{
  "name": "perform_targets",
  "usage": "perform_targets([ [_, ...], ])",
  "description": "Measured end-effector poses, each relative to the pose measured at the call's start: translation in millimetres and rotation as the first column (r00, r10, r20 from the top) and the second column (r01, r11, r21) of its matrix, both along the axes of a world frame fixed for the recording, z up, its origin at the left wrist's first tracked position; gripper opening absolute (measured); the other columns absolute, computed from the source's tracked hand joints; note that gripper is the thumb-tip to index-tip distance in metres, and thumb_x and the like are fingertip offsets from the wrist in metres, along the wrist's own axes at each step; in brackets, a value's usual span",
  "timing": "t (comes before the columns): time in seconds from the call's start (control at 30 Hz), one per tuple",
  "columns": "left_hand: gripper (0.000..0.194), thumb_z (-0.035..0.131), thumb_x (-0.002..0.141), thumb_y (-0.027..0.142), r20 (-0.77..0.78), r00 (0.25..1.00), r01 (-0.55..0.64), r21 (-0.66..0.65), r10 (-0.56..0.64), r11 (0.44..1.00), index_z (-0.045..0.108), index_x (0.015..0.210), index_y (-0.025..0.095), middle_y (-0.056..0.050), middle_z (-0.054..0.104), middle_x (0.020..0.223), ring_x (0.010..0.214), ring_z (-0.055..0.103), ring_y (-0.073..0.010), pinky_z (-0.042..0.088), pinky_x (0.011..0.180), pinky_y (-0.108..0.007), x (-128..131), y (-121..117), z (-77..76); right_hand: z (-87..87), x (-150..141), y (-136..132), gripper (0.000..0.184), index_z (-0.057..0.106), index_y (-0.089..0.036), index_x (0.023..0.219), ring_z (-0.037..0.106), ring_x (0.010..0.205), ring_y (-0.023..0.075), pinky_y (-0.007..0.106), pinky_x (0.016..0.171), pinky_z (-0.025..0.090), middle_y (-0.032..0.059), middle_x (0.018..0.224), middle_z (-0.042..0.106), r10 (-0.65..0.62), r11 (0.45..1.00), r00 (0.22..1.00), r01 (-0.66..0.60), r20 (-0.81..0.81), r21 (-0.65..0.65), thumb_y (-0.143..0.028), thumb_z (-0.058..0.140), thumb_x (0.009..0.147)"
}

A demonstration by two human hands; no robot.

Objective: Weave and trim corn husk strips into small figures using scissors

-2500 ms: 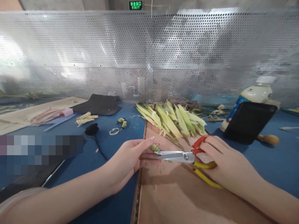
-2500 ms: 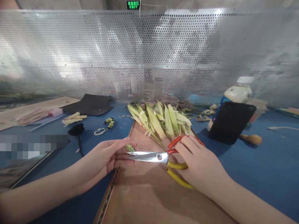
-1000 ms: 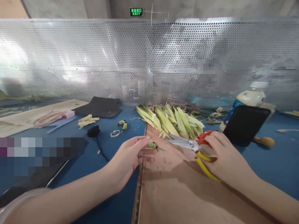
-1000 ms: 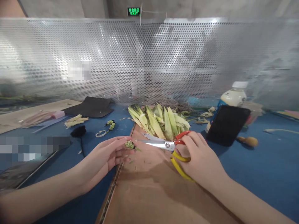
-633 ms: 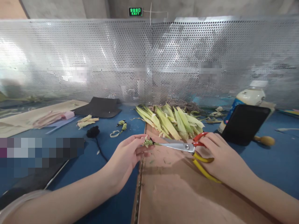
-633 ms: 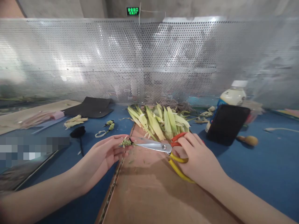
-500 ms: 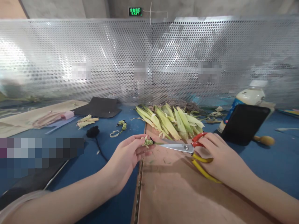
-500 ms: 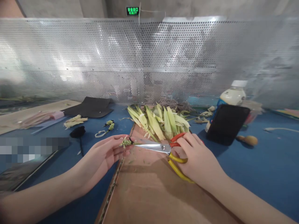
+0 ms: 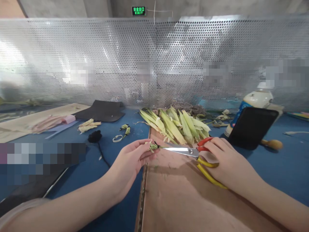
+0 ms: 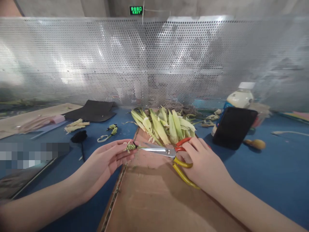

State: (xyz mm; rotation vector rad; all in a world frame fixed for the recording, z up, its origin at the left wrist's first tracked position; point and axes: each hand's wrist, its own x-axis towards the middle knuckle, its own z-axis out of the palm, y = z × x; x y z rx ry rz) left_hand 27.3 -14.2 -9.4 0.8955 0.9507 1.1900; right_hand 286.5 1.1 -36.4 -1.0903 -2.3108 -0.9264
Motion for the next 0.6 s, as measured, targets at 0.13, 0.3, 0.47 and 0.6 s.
perform_targets([
  [0.13,0.021,0.061,0.079,0.024,-0.021,1.0,0.018,0.023,-0.017,1.0,0.06,0.095,0.012,-0.01,0.068,0.098,0.095,0.062,-0.0177,0.047,0.088,-0.027,-0.8,-0.3,-0.8,0.1,-0.1,0.3,0.017,0.051,-0.019,0.067,0.046,0.078,0.0189,0.034,0.071,0.04,0.0049,0.076,0.052,-0.007,1.0,1.0,0.007,0.012,0.014,-0.021,0.047,0.084],
  [0.3,0.026,0.061,0.078,0.026,-0.077,0.997,0.011,0.028,-0.009,1.0,0.06,0.1,0.012,-0.01,0.067,0.101,0.095,0.061,-0.0179,0.047,0.089,-0.029,-0.7,1.2,-1.7,-0.3,0.2,0.0,0.018,0.051,-0.019,0.067,0.045,0.079,0.0194,0.034,0.072,0.04,0.0049,0.077,0.052,-0.016,0.999,0.999,0.015,0.03,0.028,-0.022,0.048,0.084],
  [0.47,0.027,0.061,0.079,0.027,-0.102,0.995,0.017,0.034,-0.014,0.999,0.059,0.101,0.012,-0.009,0.066,0.099,0.092,0.061,-0.0169,0.046,0.09,-0.03,-0.6,1.0,-2.8,-1.5,0.8,1.4,0.017,0.053,-0.018,0.068,0.046,0.079,0.0194,0.034,0.072,0.04,0.0052,0.078,0.053,-0.03,0.999,1.0,0.03,0.002,0.01,-0.023,0.048,0.084],
  [0.6,0.023,0.061,0.079,0.026,-0.106,0.994,0.002,0.015,-0.001,1.0,0.06,0.098,0.013,-0.009,0.066,0.096,0.089,0.062,-0.0166,0.048,0.087,-0.03,-0.5,0.3,-2.4,-1.3,0.8,1.8,0.016,0.053,-0.019,0.07,0.046,0.08,0.0201,0.034,0.072,0.04,0.0049,0.079,0.054,-0.012,1.0,1.0,0.012,0.006,-0.002,-0.023,0.048,0.084],
])
